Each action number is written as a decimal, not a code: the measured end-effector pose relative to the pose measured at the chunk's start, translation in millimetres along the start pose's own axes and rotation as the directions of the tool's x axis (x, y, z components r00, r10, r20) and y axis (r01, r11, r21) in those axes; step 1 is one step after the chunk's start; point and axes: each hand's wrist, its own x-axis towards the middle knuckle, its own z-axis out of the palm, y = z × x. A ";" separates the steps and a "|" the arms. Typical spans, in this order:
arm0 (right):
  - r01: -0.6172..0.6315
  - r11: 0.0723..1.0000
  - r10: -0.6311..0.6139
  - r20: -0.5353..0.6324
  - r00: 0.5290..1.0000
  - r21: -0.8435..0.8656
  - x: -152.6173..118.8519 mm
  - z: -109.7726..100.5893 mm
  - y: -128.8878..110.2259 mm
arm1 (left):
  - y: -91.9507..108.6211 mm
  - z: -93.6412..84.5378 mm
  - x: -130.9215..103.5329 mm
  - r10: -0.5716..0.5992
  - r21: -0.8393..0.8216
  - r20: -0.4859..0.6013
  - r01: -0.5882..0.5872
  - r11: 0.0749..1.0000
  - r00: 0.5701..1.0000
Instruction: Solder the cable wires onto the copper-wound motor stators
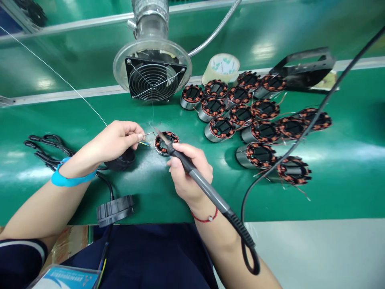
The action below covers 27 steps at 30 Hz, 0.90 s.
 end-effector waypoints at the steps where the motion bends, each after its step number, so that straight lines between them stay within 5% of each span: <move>1: 0.011 1.000 -0.012 -0.023 1.000 -0.017 2.2 0.4 -1.3 | 0.3 0.1 0.1 0.001 0.000 -0.001 -0.001 1.000 1.000; 9: -0.131 0.990 0.139 0.189 0.972 -0.053 36.9 7.6 -19.4 | 4.8 -0.1 -2.6 0.020 0.007 -0.012 -0.020 1.000 1.000; 16: -0.124 0.985 0.156 0.302 0.941 -0.122 42.2 29.7 -3.6 | 3.1 -0.8 -3.9 0.052 0.019 -0.011 -0.052 0.998 0.999; 23: -0.061 0.989 0.087 0.197 0.976 -0.133 24.3 34.6 6.1 | -2.0 -1.0 -3.5 0.082 -0.052 -0.023 -0.083 0.995 0.996; 27: 0.072 0.986 -0.032 0.257 0.966 -0.148 21.8 38.0 7.1 | -6.0 -0.3 -4.7 0.064 -0.110 -0.033 -0.067 0.992 0.997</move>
